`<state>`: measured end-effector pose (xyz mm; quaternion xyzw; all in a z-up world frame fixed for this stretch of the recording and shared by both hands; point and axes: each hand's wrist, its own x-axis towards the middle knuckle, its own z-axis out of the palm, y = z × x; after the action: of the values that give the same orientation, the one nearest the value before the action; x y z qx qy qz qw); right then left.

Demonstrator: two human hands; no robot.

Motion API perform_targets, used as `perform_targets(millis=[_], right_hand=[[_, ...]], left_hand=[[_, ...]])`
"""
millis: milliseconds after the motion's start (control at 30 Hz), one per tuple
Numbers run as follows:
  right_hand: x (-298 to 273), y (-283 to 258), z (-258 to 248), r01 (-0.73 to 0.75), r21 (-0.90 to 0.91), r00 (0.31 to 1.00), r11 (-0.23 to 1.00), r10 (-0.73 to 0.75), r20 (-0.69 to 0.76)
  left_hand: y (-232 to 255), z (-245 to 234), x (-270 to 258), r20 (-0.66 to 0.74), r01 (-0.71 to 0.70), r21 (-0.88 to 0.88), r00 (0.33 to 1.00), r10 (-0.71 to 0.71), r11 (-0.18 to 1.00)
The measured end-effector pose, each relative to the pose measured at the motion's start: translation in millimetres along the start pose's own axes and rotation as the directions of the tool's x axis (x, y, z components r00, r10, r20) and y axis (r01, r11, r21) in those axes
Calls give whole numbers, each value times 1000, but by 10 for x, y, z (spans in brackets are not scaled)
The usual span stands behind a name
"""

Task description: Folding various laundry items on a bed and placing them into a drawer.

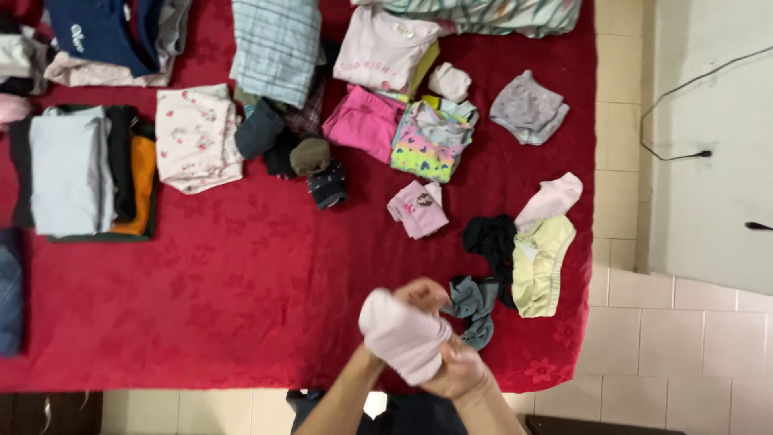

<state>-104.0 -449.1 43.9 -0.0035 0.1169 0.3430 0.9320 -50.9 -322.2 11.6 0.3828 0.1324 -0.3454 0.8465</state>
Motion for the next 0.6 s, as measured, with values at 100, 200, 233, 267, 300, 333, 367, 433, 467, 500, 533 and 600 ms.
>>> perform_targets(millis=[100,200,233,267,300,333,367,433,467,500,533,600], right_hand=[[15,-130,-322,59,-280,986,958,-100,-132],[260,-349,21,40,-498,967,866,-159,-200],[247,-358,-151,33,-499,968,866,-153,-201],[239,-356,-320,-32,-480,945,877,-130,-300],[278,-365,-490,-104,-455,916,884,-93,-391],[326,-331,-466,-118,-456,919,882,-77,-386],[396,-301,-447,-155,-468,929,870,-33,-368],[526,-207,-321,-207,-484,939,850,35,-342],[588,-147,-218,-230,-474,926,850,42,-375],[612,-80,-108,-252,-462,909,850,44,-415],[636,-27,-109,-269,-465,908,843,62,-414],[675,46,-122,-277,-528,891,803,9,-454]], left_hand=[[150,-210,-111,-192,-51,-39,980,42,998],[571,-117,-262,-294,-60,-257,955,-19,964],[537,-156,-257,-298,-65,-261,954,-17,963],[508,-203,-262,-335,-58,-42,941,41,997],[505,-266,-265,-368,-50,180,923,114,982],[534,-267,-277,-380,-61,178,916,126,982],[570,-277,-293,-483,-96,432,815,320,897],[631,-326,-351,-536,-70,654,660,527,753],[657,-368,-387,-541,-62,697,610,580,715],[663,-396,-429,-542,-47,732,564,623,679],[714,-425,-502,-554,-47,728,548,627,684],[807,-471,-608,-449,2,798,669,593,602]])
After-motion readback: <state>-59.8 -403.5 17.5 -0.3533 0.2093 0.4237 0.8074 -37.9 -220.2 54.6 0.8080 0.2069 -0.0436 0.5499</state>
